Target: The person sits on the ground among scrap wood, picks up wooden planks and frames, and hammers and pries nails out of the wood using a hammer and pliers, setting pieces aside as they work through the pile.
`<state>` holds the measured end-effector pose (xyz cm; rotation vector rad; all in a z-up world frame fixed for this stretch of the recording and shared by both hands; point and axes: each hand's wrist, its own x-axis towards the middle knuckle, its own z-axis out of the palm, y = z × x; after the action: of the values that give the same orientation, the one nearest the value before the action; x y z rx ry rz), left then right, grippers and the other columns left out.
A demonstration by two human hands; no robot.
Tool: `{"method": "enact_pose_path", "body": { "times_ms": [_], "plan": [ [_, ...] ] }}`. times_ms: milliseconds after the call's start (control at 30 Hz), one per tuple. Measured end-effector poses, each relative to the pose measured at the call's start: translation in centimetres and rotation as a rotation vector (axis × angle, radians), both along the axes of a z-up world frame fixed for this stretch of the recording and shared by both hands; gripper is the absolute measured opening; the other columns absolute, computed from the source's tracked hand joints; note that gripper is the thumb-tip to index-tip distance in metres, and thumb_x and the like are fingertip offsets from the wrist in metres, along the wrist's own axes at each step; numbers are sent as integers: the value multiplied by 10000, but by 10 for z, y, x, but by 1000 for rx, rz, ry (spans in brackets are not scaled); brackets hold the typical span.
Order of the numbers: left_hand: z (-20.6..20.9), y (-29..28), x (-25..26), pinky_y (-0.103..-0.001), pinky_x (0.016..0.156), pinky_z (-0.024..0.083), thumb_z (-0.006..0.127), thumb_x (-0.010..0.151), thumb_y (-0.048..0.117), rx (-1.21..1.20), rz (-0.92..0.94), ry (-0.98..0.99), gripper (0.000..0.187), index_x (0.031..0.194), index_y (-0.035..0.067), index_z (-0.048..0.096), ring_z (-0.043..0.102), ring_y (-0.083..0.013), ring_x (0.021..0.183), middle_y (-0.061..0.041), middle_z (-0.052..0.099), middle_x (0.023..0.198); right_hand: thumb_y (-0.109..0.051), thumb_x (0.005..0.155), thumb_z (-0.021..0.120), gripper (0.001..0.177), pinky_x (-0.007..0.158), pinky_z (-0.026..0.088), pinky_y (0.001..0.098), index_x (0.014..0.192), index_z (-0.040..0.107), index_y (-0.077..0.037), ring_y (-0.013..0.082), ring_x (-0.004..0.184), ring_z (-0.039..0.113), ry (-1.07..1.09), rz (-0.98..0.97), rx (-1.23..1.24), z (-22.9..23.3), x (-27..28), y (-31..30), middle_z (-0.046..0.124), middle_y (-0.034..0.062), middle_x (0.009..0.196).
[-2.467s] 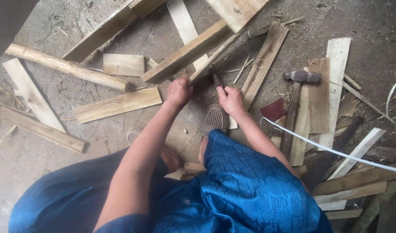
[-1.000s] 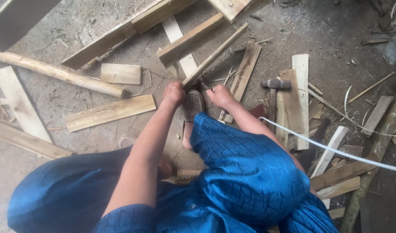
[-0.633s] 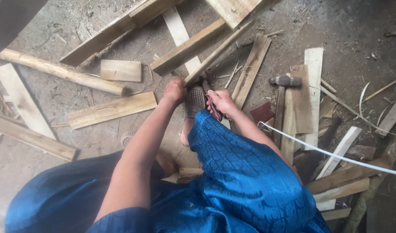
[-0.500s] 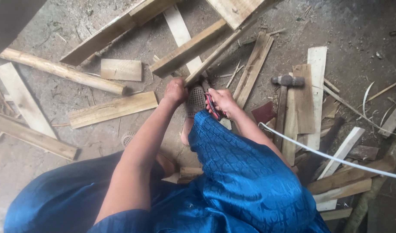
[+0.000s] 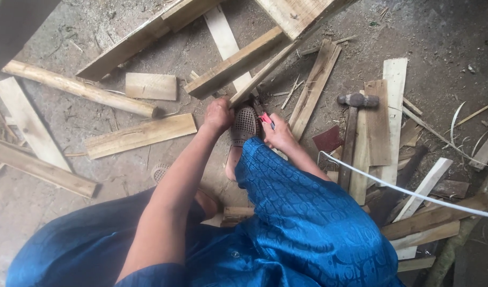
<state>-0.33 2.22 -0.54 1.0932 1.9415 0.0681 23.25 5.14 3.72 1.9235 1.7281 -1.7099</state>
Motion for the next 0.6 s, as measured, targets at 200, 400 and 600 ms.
{"method": "enact_pose_path", "body": {
  "times_ms": [200,400,600],
  "plan": [
    [-17,-5,3,-464,1008,571,676,911,343,22,12,21,294,1156,185,716,679,-339,1175,-125,712,1127,-321,983,585,287,422,543,318,841,639,-77,224,470,688,-160,111,127,6,-3,-2,693,122,568],
    [-6,0,-1,-475,991,576,678,900,323,42,17,22,271,1117,173,740,693,-348,1147,-144,736,1093,-433,893,691,337,488,532,365,739,700,-133,282,543,699,-280,92,112,5,-1,4,655,78,524],
    [-17,-4,1,-483,986,577,690,884,311,70,6,27,265,1108,176,729,703,-362,1121,-151,743,1048,-337,811,780,285,492,498,306,672,680,-109,237,485,648,-267,79,93,12,11,5,650,64,524]
  ]
}}
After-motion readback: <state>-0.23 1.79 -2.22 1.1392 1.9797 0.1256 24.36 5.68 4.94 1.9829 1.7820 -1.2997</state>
